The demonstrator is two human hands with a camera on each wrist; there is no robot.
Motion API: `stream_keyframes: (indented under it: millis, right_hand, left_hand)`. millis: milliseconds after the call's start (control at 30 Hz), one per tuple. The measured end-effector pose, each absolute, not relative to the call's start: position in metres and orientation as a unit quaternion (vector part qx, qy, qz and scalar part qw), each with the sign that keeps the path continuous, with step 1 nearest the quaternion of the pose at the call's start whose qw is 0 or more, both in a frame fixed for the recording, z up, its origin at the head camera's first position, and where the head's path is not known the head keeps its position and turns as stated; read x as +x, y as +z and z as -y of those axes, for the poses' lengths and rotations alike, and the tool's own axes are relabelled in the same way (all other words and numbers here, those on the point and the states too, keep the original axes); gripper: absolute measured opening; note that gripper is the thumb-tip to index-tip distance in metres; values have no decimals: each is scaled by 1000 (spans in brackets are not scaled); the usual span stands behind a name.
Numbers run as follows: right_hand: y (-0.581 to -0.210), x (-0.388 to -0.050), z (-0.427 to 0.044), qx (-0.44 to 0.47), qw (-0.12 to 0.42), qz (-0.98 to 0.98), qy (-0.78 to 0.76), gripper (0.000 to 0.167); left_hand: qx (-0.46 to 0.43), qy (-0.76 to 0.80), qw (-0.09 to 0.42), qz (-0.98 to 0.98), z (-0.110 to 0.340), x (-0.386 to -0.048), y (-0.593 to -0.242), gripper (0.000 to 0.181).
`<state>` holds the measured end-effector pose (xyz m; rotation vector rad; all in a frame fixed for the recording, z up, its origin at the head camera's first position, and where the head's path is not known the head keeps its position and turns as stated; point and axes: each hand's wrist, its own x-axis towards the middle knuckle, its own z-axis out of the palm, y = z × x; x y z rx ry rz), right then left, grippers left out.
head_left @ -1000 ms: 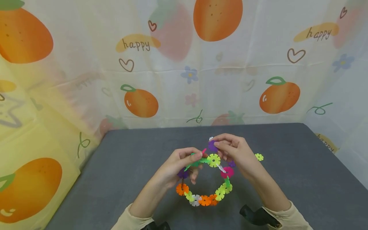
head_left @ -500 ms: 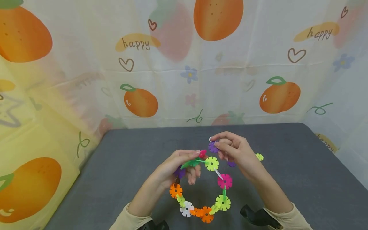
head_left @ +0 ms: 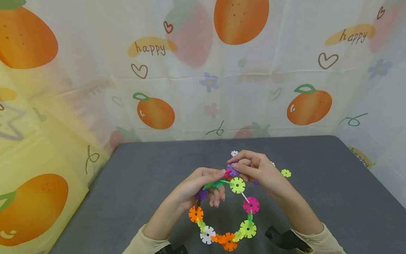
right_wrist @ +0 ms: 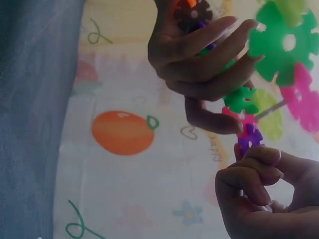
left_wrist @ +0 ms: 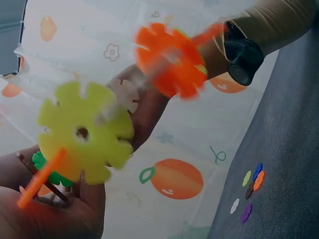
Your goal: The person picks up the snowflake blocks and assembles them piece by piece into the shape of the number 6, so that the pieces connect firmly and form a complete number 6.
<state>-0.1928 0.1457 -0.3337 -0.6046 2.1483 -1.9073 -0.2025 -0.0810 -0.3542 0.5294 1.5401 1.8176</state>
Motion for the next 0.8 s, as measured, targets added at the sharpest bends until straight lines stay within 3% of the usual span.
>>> stream_keyframes:
  millis: [400, 600, 800]
  right_hand:
    - [-339, -202, -148, -210, 145, -743, -619, 33]
    - [-340, -205, -151, -204, 93, -791, -570, 31]
    - [-345, -205, -150, -244, 122, -767, -581, 20]
  left_hand:
    - [170, 718, 337, -585, 76, -204, -360, 38]
    - [138, 748, 275, -588, 77, -208, -356, 34]
    - [148, 735, 245, -615, 81, -216, -362, 38]
